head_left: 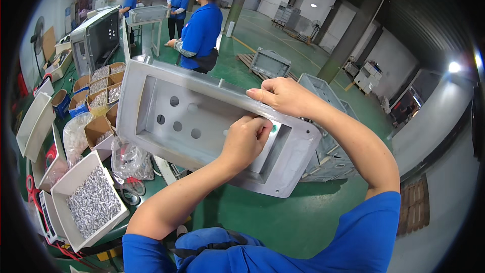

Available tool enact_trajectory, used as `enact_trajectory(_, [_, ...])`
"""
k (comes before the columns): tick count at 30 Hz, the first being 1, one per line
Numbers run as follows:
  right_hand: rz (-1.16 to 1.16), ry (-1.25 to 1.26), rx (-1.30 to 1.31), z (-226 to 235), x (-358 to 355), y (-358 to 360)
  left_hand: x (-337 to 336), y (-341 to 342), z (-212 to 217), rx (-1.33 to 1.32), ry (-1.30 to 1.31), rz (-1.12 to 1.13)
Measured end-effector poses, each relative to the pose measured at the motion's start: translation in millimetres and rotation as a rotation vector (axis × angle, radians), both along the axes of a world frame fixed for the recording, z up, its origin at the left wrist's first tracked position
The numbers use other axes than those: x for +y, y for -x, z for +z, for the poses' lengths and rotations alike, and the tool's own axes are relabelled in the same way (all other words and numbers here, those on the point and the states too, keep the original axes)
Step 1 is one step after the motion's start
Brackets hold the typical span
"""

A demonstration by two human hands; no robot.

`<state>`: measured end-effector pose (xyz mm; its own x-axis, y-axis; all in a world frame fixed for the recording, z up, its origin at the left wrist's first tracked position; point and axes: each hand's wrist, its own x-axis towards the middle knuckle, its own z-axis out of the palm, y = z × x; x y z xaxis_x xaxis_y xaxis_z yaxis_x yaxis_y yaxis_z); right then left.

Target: Assembling an industrial metal enclosure by installing components and sorting fasteners.

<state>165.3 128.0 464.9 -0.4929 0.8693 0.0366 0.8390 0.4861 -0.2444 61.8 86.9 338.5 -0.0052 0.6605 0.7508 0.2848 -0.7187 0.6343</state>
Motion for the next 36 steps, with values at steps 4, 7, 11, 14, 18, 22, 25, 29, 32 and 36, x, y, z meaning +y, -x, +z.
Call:
enact_trajectory(4, [0.018, 0.012, -0.005, 0.5, -0.1, -1.5, -0.8, 1.2, 4.4, 0.008, 0.05, -0.029])
enact_trajectory(7, [0.052, -0.005, 0.007, -1.4, 2.8, -4.9, -4.1, 3.4, 10.3, 0.052, 0.069, -0.057])
enact_trajectory(11, [0.156, -0.051, 0.106, -9.3, 7.9, -9.8, -3.5, 5.2, 10.1, 0.125, 0.153, -0.023])
enact_trajectory(14, [0.156, -0.036, 0.076, -10.5, 7.5, -8.1, -3.1, 6.3, 7.7, 0.117, 0.13, -0.028])
enact_trajectory(18, [0.143, -0.043, 0.069, -9.8, 5.8, -10.4, -2.6, 5.7, 6.2, 0.143, 0.174, -0.026])
enact_trajectory(22, [0.131, -0.015, 0.069, -9.8, 1.9, -8.6, -3.5, 6.6, 2.3, 0.124, 0.165, -0.025])
enact_trajectory(25, [0.151, -0.043, 0.055, -14.2, 5.7, -8.7, -6.2, 6.1, 2.6, 0.113, 0.148, -0.027])
enact_trajectory(29, [0.188, -0.069, 0.057, -14.9, 4.3, -10.8, -6.0, 4.4, 0.9, 0.087, 0.088, -0.037])
enact_trajectory(32, [0.198, -0.048, 0.113, -9.9, -3.1, -8.3, -8.2, 7.0, 3.2, 0.1, 0.088, -0.034])
enact_trajectory(36, [0.098, 0.017, 0.06, -7.2, -4.8, -4.9, -11.0, 7.2, 5.8, 0.125, 0.072, -0.028])
